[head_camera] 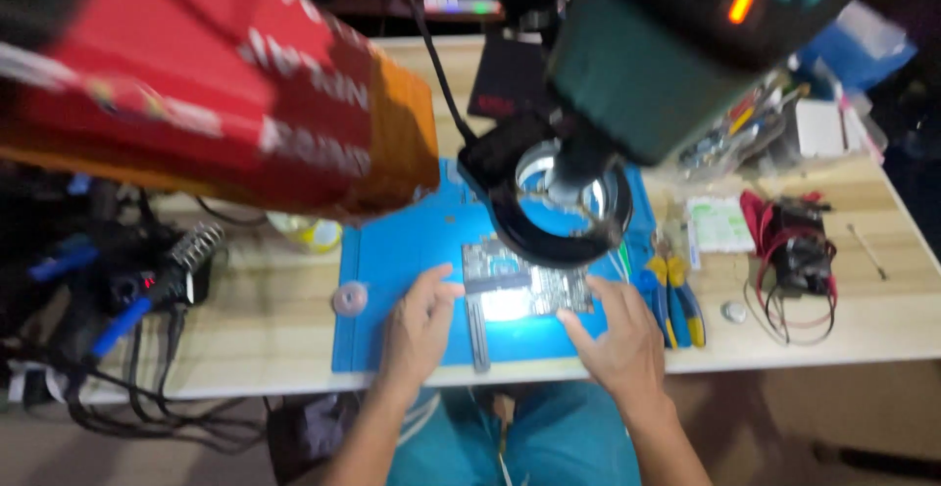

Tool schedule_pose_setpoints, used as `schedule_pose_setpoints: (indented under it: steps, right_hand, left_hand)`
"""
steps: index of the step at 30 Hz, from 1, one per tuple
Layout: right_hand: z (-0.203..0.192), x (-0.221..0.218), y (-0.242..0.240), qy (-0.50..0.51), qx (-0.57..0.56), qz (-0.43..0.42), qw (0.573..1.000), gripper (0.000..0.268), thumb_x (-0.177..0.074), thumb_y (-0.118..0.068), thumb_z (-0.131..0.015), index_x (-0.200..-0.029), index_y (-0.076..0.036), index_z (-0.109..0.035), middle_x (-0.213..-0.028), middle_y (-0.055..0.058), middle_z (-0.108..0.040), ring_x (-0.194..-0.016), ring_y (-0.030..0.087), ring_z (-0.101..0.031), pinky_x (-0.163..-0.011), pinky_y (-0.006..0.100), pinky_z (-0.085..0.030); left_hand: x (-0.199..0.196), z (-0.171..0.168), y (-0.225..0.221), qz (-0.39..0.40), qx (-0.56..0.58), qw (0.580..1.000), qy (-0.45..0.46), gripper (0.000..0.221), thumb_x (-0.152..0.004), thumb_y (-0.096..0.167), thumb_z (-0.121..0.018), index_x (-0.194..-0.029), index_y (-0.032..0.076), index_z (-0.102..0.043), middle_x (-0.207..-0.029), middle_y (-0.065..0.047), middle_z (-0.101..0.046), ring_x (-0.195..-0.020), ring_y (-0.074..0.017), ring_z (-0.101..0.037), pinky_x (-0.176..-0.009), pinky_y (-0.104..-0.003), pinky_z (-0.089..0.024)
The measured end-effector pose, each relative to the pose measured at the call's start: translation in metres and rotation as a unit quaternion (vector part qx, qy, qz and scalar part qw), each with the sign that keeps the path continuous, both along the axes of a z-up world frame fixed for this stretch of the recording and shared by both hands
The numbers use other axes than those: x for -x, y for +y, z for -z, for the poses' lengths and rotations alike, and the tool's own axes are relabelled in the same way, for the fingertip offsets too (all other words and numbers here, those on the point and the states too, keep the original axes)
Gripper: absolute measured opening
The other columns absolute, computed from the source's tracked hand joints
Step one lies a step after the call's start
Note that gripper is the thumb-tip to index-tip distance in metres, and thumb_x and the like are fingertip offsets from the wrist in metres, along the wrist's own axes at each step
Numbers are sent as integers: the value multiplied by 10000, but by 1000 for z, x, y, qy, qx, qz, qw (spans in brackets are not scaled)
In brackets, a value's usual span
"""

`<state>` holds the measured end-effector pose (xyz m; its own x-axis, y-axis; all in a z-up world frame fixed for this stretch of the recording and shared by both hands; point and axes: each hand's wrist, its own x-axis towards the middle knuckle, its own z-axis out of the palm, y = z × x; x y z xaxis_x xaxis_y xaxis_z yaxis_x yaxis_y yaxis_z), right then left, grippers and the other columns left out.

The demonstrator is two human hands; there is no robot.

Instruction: Inspecting and repairing a graphics card circuit board using a digital microscope and precision hand tools.

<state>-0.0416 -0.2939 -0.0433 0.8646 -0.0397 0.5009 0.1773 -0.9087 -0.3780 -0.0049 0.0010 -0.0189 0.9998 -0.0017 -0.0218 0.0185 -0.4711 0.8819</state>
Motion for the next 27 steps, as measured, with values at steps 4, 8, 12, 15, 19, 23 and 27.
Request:
schedule_pose_setpoints:
  steps: [4,8,12,15,19,23,27]
  right_hand:
    - [-5,0,3,98,-28,39,994,616,-851,-456,-900,-1374,-184,-722,-1239,29,-736,-1118,266,-751,-803,463,-641]
    - [-3,-2,3,106,-30,49,993,642,-841,-470,-899,-1393,-198,-718,-1231,21,-744,-1124,241,-760,-769,468,-644]
    - [-2,-4,2,162,-35,79,983,706,-831,-517,-887,-1451,-245,-685,-1262,-15,-740,-1150,214,-758,-802,470,-649]
    - [-5,-5,3,196,-45,86,976,744,-841,-530,-869,-1498,-253,-652,-1306,-13,-726,-1206,213,-748,-845,480,-650]
    - [-12,-4,5,230,-35,89,968,691,-873,-553,-817,-1495,-310,-641,-1395,-42,-681,-1215,248,-727,-864,489,-648]
    - [-11,-6,4,218,-30,79,972,677,-877,-544,-817,-1486,-301,-649,-1408,-22,-682,-1234,262,-724,-870,497,-649]
    - [-6,-2,2,128,-11,38,991,631,-881,-476,-848,-1417,-177,-701,-1347,89,-695,-1188,337,-730,-845,507,-630]
  left_hand:
    - [0,2,-1,-12,8,999,43,476,-1033,303,-543,-1482,213,-674,-1295,-30,-873,-1247,-241,-789,-1029,-401,-598]
    - [0,-9,-2,-7,2,996,88,530,-1008,276,-592,-1534,233,-635,-1337,9,-851,-1131,-218,-798,-967,-385,-617]
    - [-2,-6,-3,-12,-21,996,88,615,-936,286,-667,-1548,258,-614,-1310,101,-862,-816,-134,-729,-868,-355,-615]
    - [1,-12,-5,-15,-47,995,91,594,-939,296,-674,-1531,272,-624,-1318,123,-825,-784,-134,-647,-822,-353,-585]
    - [2,-9,-6,-18,-54,995,80,578,-954,292,-681,-1527,264,-618,-1310,130,-820,-676,-126,-568,-733,-342,-564]
    - [0,-10,-4,-21,-54,992,108,593,-962,298,-674,-1552,283,-611,-1357,111,-783,-950,-158,-681,-932,-359,-582]
    - [5,30,6,-57,-38,994,-82,394,-965,130,-725,-1357,169,-732,-1296,-84,-611,-1138,-275,-699,-968,-399,-609]
